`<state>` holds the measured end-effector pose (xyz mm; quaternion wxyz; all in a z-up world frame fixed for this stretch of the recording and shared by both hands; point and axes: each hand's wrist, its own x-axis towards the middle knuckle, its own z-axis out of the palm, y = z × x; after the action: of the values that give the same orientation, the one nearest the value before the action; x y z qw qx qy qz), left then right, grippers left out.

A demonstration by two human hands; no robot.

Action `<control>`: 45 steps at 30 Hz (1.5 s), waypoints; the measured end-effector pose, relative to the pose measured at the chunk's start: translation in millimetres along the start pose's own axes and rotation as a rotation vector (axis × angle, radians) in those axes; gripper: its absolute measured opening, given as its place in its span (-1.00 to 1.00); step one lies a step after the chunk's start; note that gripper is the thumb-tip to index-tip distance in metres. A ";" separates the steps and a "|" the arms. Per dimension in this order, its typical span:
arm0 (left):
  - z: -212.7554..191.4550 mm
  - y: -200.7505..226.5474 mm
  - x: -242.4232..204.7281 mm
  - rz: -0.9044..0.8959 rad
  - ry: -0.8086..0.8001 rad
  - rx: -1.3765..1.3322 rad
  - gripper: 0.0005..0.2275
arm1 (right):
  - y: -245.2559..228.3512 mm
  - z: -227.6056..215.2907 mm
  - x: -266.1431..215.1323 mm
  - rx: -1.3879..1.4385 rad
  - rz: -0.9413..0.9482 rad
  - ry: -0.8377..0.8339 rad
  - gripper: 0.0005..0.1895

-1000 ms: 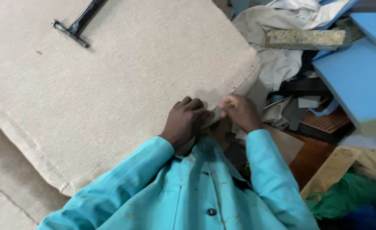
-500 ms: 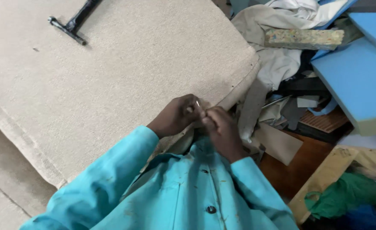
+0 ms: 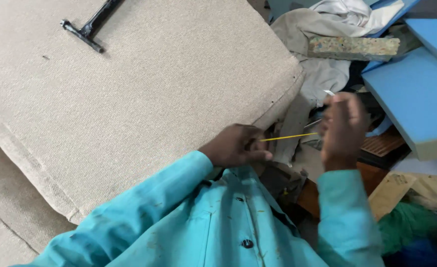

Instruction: Hand-sewing a seam on a fabric-covered furniture component using a curved needle and thread.

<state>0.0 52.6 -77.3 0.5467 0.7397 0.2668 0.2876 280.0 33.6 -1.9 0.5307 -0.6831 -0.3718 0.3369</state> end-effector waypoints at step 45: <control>-18.5 -40.7 -77.9 -0.460 0.392 -0.616 -0.74 | 115.9 66.3 -43.3 -0.659 -0.474 -0.175 -0.55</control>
<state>-70.4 20.1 -122.6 0.7307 0.3947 0.4254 0.3596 219.3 9.0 -125.9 0.3130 -0.6809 -0.6502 0.1252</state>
